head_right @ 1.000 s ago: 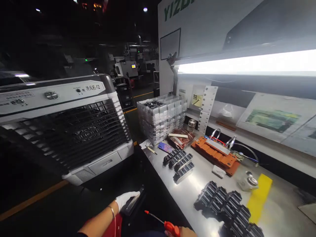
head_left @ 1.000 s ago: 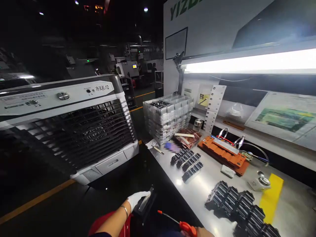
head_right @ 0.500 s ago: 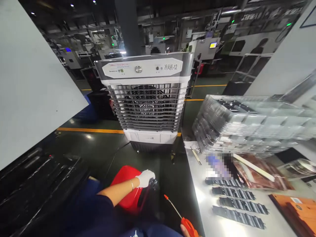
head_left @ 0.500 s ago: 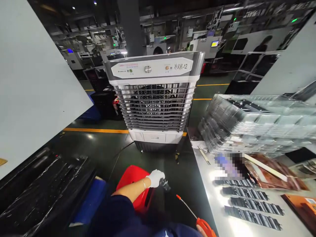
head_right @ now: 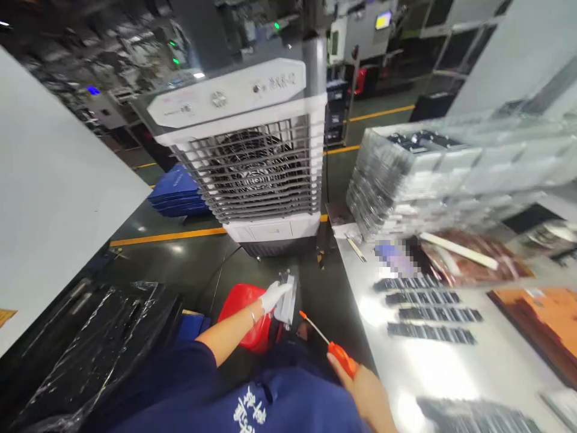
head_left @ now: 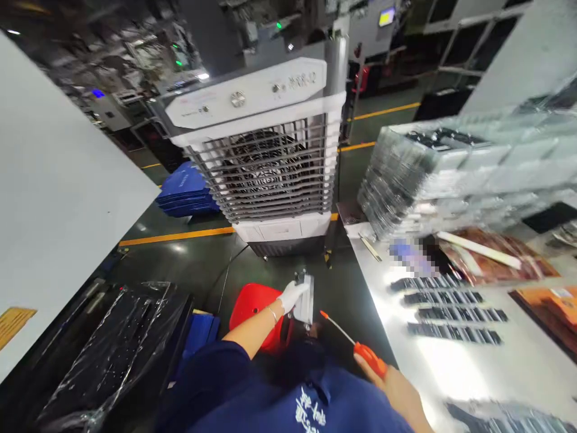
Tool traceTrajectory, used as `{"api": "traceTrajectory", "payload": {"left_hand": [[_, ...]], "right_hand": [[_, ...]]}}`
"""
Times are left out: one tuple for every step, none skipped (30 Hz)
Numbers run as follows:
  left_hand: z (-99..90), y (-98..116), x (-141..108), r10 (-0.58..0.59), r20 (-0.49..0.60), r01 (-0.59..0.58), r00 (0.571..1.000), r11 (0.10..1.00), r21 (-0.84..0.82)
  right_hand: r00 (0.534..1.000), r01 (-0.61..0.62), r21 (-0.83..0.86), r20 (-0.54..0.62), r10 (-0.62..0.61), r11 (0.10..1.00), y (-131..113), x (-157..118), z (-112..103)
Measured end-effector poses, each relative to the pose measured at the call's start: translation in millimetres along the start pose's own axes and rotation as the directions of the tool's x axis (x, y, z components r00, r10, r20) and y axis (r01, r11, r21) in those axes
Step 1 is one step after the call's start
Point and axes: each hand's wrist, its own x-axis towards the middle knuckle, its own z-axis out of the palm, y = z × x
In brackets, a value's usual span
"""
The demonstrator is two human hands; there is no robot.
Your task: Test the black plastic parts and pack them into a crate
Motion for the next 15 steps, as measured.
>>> {"api": "traceTrajectory", "payload": {"left_hand": [[1.7,5.9,7.5,-0.001,-0.030,0.001,1.000,1.000,-0.007],[3.5,11.9,16.4,-0.003,-0.050,0.004,0.999,1.000,0.007],[5.8,17.9,26.4,-0.008,-0.063,0.010,0.998,0.999,0.038],[8.6,23.5,37.0,-0.002,-0.061,0.007,0.998,0.997,0.075],[11.6,28.7,47.5,0.011,-0.043,-0.006,0.999,0.994,0.108],[14.7,33.6,57.3,0.029,-0.018,-0.027,0.999,0.990,0.139],[17.4,38.0,66.0,0.056,0.014,-0.057,0.998,0.984,0.171],[19.5,42.2,73.2,0.084,0.044,-0.092,0.995,0.975,0.205],[21.0,46.0,79.1,0.111,0.070,-0.125,0.991,0.962,0.242],[22.0,49.6,83.8,0.134,0.092,-0.155,0.987,0.947,0.281],[22.5,52.8,87.7,0.150,0.110,-0.178,0.983,0.931,0.318],[22.8,55.6,91.1,0.157,0.122,-0.190,0.980,0.917,0.350],[23.0,58.0,94.2,0.154,0.131,-0.192,0.979,0.908,0.372],[23.2,60.0,97.2,0.146,0.140,-0.189,0.979,0.902,0.387],[23.4,61.7,100.1,0.136,0.149,-0.185,0.979,0.900,0.395]], "right_hand": [[0.999,-0.049,0.027,0.011,0.049,0.998,-10.2,-1.5,-4.4],[0.996,-0.085,0.022,-0.010,0.085,0.996,-20.1,-1.8,-8.7],[0.995,-0.093,0.017,-0.031,0.093,0.996,-29.3,-0.8,-12.8],[0.992,-0.116,0.004,-0.044,0.116,0.993,-37.3,1.5,-16.5],[0.990,-0.130,-0.005,-0.053,0.130,0.991,-44.1,4.8,-19.7],[0.988,-0.139,-0.007,-0.063,0.138,0.990,-50.0,8.8,-22.6],[0.986,-0.150,-0.004,-0.073,0.149,0.989,-55.0,13.1,-25.1],[0.984,-0.161,0.005,-0.079,0.161,0.987,-59.5,17.5,-27.3],[0.982,-0.171,0.018,-0.080,0.172,0.985,-63.6,21.8,-29.2],[0.981,-0.177,0.028,-0.082,0.178,0.984,-67.3,26.1,-30.8],[0.980,-0.179,0.033,-0.080,0.181,0.983,-70.8,30.4,-32.1],[0.981,-0.177,0.031,-0.079,0.179,0.984,-73.9,34.5,-33.1],[0.981,-0.179,0.023,-0.074,0.181,0.984,-76.8,38.7,-33.7],[0.980,-0.185,0.009,-0.071,0.185,0.983,-79.3,42.7,-33.9],[0.978,-0.200,-0.005,-0.067,0.199,0.980,-81.6,46.4,-33.8]]}}
